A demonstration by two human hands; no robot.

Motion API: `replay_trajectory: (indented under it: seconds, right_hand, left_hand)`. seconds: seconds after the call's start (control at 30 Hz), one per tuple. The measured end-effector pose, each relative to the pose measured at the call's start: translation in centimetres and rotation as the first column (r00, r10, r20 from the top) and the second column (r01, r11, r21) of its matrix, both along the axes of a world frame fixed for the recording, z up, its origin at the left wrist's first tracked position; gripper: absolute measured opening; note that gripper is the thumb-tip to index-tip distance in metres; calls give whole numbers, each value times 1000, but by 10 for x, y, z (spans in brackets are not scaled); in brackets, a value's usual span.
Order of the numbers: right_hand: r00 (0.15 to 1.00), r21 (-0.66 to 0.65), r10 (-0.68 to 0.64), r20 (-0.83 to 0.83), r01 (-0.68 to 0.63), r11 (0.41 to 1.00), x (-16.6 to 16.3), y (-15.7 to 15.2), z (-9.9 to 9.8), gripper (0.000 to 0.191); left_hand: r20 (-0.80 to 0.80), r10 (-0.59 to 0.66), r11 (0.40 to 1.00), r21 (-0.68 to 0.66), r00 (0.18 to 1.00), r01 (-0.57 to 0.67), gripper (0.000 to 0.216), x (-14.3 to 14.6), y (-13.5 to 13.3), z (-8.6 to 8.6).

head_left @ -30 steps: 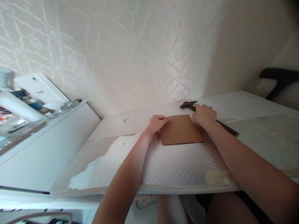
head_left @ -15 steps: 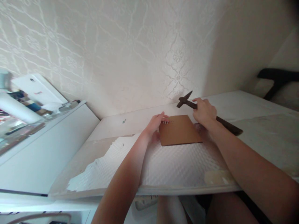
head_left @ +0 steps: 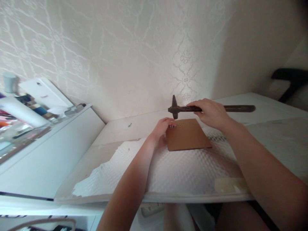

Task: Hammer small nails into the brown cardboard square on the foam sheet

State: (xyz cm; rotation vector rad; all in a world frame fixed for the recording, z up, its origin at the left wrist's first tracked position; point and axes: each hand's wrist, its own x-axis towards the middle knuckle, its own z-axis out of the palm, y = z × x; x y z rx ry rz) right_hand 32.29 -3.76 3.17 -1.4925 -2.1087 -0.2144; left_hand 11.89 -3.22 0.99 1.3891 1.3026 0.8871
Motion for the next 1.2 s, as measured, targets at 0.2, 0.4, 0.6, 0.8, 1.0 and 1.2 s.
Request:
replay_trajectory:
  seconds: [0.2, 0.4, 0.6, 0.8, 1.0, 1.2]
  right_hand:
    - [998, 27, -54, 19, 53, 998, -2, -5, 4, 38]
    - [999, 19, -45, 24, 44, 999, -3, -6, 6, 38]
    - [999, -20, -17, 41, 18, 1000, 0, -5, 7, 39]
    - [998, -66, 16, 58, -12, 998, 0, -5, 8, 39]
    - [996, -85, 37, 81, -30, 996, -2, -6, 8, 40]
    - [993, -105, 52, 107, -41, 994, -3, -5, 8, 42]
  left_hand:
    - [-224, 46, 990, 143, 974, -14, 22, 0, 8, -11]
    - [-266, 34, 990, 144, 963, 5, 29, -2, 9, -15]
    - [-233, 14, 991, 135, 972, 18, 26, -3, 10, -15]
    - [-186, -20, 987, 153, 982, 49, 22, -4, 15, -20]
    - [-182, -11, 984, 171, 983, 43, 21, -5, 20, -22]
    - [-189, -11, 977, 207, 982, 50, 23, -4, 17, -21]
